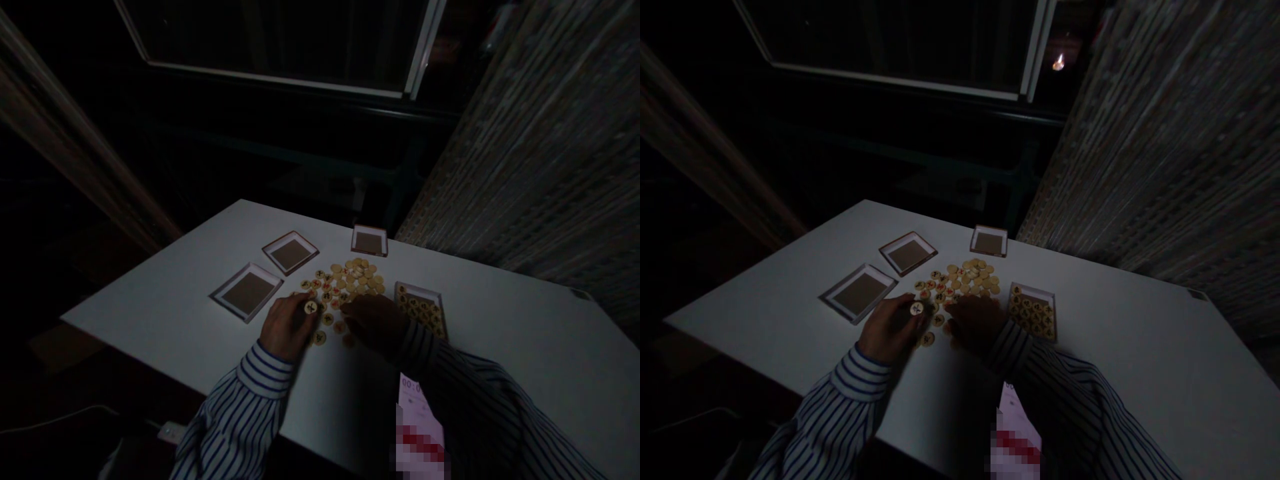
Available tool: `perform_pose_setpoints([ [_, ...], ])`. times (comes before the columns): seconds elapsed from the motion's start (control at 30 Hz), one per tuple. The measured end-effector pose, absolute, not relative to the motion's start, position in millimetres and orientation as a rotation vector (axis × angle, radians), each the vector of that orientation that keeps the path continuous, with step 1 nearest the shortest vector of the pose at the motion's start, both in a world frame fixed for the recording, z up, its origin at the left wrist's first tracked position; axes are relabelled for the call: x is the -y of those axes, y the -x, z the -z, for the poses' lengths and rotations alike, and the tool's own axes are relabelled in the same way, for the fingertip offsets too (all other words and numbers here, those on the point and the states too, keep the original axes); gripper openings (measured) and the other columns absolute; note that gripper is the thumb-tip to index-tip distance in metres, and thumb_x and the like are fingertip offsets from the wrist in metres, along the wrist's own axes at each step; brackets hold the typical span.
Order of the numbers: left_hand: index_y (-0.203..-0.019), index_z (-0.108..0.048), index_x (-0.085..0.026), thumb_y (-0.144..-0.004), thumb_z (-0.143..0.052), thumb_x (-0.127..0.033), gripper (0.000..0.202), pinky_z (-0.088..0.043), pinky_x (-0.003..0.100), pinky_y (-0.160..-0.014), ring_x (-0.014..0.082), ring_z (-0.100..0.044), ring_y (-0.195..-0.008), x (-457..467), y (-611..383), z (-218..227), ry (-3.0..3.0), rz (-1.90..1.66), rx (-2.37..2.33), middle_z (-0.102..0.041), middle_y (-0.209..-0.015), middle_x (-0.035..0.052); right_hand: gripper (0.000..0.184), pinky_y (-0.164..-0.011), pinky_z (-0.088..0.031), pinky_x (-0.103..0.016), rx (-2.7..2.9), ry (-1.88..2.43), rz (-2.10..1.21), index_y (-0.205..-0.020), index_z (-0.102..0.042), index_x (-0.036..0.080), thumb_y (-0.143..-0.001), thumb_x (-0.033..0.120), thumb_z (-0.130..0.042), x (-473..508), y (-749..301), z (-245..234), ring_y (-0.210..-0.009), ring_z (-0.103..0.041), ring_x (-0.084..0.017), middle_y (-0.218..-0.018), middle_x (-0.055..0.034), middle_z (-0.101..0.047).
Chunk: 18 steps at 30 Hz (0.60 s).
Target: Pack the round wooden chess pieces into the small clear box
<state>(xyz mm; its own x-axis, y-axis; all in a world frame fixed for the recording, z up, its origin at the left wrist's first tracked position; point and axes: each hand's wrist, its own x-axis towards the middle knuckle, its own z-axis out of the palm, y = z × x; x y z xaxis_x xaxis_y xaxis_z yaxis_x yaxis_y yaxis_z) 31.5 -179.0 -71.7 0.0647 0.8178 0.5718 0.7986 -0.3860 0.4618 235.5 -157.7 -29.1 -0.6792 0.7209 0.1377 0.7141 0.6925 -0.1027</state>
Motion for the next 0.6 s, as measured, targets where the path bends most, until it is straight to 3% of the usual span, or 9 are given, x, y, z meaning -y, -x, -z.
perform_pose_setpoints([
  [0.6,-0.099,-0.051,-0.017,-0.073,-0.054,-0.026,0.028,-0.047,0.034,-0.076,0.0184,-0.056,-0.086,176.8,-65.5,58.0,-2.315,-1.286,-1.549,-0.060,-0.090,0.0061,0.025,-0.067,-0.041,-0.026,2.543,1.207,-0.063,-0.101,-0.056,0.016,-0.082,0.025,-0.042,165.5,-270.4,13.3,-0.077,-0.056,-0.015,-0.088,-0.0076,-0.062],
])
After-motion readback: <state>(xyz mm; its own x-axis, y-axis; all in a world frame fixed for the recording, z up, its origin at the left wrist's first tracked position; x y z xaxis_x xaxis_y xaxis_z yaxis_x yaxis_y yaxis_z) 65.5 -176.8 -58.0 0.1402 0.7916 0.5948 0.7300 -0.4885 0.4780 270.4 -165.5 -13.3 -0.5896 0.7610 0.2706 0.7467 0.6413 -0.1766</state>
